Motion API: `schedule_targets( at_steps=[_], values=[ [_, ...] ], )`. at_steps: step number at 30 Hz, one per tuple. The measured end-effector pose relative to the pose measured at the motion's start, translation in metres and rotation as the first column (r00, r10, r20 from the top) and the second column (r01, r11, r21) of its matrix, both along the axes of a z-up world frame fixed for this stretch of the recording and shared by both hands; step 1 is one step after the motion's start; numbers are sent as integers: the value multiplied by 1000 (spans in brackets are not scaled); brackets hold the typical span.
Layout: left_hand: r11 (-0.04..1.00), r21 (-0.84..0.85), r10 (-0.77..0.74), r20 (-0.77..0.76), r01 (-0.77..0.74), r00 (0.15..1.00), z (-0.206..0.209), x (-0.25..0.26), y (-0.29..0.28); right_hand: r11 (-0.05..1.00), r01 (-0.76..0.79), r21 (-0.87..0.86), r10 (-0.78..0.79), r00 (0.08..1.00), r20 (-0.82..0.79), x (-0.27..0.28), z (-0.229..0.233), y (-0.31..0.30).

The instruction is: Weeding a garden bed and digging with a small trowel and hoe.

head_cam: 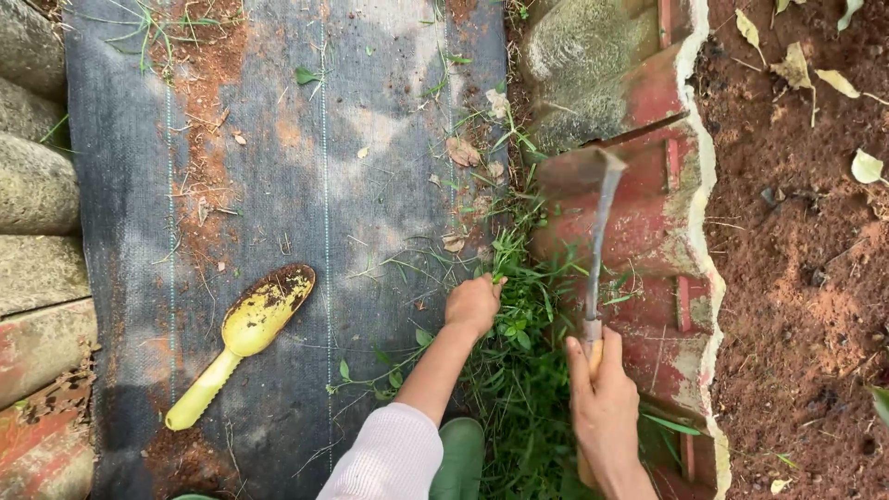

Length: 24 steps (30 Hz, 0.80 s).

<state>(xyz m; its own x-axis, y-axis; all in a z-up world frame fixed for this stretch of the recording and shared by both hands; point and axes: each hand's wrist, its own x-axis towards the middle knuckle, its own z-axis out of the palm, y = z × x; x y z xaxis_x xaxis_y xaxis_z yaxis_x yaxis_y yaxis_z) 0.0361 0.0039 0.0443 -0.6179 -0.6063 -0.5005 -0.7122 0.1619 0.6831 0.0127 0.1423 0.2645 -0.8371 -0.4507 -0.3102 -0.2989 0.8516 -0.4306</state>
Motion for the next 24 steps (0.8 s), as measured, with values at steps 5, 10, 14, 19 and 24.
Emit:
schedule_targets(
  at_steps=[5,10,14,19,24],
  values=[
    [1000,13,-11,13,11,1000,8,3,8,998,-64,-12,64,998,-18,-18,-52,7],
    [1000,23,4,27,-5,1000,8,5,8,994,-52,100,48,998,44,-16,5,-11],
    [997,53,49,-31,-48,998,-2,7,16,1000,-10,-29,10,1000,-25,-16,-17,-16],
    [995,57,83,-80,-78,993,4,3,17,997,-76,-17,76,997,-7,-32,-33,-18],
    [985,127,130,-87,-119,988,-6,3,27,997,27,-67,-25,999,33,-22,3,-20]
  ],
)
